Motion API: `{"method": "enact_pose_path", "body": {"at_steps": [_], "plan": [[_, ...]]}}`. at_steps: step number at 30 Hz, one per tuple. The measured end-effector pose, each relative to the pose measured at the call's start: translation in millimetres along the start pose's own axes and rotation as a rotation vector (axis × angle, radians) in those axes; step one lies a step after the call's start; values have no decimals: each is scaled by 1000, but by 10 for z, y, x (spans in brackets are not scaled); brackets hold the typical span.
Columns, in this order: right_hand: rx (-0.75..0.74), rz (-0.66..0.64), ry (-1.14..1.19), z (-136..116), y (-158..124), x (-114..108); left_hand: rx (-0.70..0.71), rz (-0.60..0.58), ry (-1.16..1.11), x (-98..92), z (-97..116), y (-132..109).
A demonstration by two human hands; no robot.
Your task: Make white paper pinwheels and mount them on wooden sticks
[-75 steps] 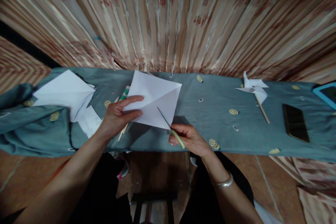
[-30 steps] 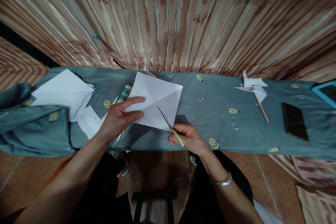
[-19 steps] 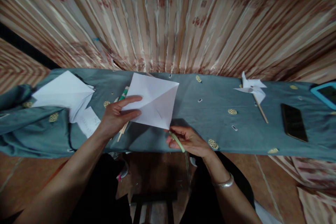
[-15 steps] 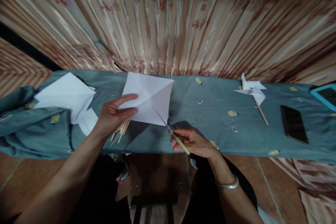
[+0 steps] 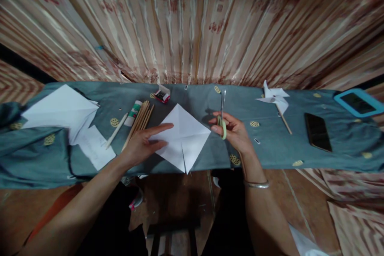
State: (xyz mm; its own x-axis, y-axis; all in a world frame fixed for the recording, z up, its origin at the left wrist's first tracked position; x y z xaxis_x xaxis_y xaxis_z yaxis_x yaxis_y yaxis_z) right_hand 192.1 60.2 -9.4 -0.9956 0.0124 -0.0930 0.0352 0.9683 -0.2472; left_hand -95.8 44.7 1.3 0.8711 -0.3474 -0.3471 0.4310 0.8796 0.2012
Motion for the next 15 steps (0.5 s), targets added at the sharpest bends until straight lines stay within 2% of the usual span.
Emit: {"method": "enact_pose_path", "body": {"at_steps": [3,6,11,15], "plan": [[52,-123,-60,-20,12,104,-5,-71,-2,110,51,-7],[124,-186,-116,5,-9,185,-37,-68,-33,136,81,0],[167,-191,-102,5,-50,202,-152,115,-197,46,-30,52],[112,-68,18,-26,-37,187,-187,281,-563,16,-120,107]]}}
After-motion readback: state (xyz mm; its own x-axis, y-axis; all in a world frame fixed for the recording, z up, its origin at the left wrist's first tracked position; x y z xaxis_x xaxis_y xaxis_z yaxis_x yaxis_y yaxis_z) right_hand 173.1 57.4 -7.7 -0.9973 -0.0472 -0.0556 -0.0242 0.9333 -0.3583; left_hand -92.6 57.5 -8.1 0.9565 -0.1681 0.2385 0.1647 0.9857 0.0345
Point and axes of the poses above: each hand's wrist, its own y-axis towards the middle knuckle, its own x-axis out of the palm, z = x × y, the point moved 2 cm from there along y, towards the middle knuckle, and after that the axes turned 12 degrees about x, right-handed, at the moved point
